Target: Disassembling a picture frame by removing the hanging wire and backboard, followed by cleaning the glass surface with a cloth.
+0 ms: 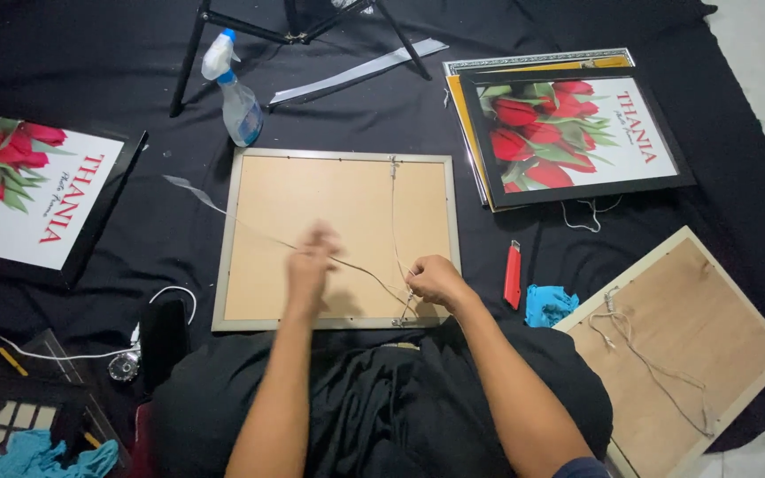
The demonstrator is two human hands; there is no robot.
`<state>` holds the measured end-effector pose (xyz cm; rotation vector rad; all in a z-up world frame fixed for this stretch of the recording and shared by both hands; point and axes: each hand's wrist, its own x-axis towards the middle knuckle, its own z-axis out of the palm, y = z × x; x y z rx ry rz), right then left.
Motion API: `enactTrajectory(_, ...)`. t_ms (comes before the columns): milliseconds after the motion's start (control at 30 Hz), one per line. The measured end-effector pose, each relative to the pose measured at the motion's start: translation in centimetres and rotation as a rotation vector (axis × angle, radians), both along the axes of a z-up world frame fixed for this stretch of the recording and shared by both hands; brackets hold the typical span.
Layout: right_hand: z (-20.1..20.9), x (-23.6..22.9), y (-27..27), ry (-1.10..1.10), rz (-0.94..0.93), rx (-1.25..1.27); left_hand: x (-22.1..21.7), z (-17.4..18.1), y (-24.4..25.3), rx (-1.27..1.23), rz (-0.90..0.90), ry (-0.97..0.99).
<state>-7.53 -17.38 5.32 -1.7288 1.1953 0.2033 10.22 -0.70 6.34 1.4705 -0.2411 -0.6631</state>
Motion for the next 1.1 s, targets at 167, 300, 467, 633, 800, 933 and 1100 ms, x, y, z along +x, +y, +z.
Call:
enactTrajectory(167, 0.1, 0.1, 0.2, -0.04, -0.045, 0.053, -6.1, -2.0, -2.2, 0.589, -0.694, -0.271)
enactTrajectory(300, 2.2, 0.6, 1.1, -0.095, -0.058, 0.108, -8.3, -3.5, -2.5, 0.742, -0.78, -0.349)
enactTrajectory(467, 3.6, 0.7, 1.5, -0.109, -0.051, 0.116, -7.7, -5.9, -2.8, 0.723, -0.645, -0.249)
enactTrajectory(633, 3.2, 0.8, 1.8, -0.129, -0.038, 0.138, -7.6, -3.7, -2.6, 0.526, -0.539, 0.05)
enactTrajectory(800, 0.8, 0.3, 0.5, -0.05, 0.022, 0.013, -4.7, 2.9, -1.2, 0.196, -0.461, 0.672)
enactTrajectory(933, -2.6, -0.3, -1.5, 0.046, 0.111, -0.134, 1.9, 4.0, 1.3, -0.188, -0.376, 0.735)
enactTrajectory(1100, -4.9, -0.2, -3.1, 0.132, 0.17, -0.24, 5.4, 7.7, 4.7, -0.439, 0.336, 0.279)
